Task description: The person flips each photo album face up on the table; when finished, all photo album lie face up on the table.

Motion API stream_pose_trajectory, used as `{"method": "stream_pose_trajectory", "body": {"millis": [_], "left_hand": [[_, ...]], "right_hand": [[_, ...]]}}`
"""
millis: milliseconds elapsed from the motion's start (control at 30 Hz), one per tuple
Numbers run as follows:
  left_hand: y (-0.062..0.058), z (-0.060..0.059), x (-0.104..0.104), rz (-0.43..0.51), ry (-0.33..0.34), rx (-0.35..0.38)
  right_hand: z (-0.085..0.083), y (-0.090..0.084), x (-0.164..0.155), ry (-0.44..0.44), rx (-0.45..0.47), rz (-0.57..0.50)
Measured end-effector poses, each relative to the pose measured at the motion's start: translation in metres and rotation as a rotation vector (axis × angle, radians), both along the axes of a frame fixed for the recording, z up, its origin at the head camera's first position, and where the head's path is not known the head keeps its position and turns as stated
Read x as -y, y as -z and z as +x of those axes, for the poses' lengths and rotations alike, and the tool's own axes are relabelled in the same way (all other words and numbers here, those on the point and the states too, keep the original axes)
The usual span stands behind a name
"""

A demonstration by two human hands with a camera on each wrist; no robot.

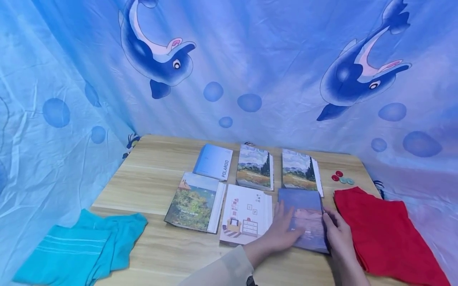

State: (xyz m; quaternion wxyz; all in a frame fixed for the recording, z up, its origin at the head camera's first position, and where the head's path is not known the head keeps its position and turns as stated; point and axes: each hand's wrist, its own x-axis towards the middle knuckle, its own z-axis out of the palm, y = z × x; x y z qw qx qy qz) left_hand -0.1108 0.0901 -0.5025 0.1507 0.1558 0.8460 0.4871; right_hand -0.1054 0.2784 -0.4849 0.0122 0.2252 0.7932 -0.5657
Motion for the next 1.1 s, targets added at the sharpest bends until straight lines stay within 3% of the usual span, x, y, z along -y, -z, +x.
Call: {"method": "stream_pose_trajectory", "body": {"millis": [167, 367, 467, 633, 800, 967, 1100], "left_hand": [[0.0, 0.0, -0.01, -0.008, -0.004, -0.014], [-0.004, 0.004, -0.019, -0.05, -0.044, -0.042], [-0.007, 0.005, -0.021, -0.009, -0.064, -0.031], [-0.013, 0.006, -0.022, 0.187, -0.056, 0.06], [-0.021, 0.007, -0.022, 0.365, -0.016, 0.146], [-0.026, 0.009, -0.02, 0.417, 0.018, 0.098], [-0.032, 0.012, -0.013, 0.409, 0.038, 0.009]], "right_hand": [[0.002, 0.002, 0.002, 0.077, 0.006, -0.126], [0.004, -0.008, 0.004, 0.2, -0.101, -0.296], [0.005, -0.017, 0.006, 0.231, -0.123, -0.342], [0.009, -0.032, 0.008, 0.184, -0.097, -0.426], [0.013, -0.041, 0.015, 0.131, -0.186, -0.495], [0.015, -0.042, 0.024, 0.102, -0.244, -0.491], [0.015, -0.041, 0.03, 0.109, -0.199, -0.521]]}}
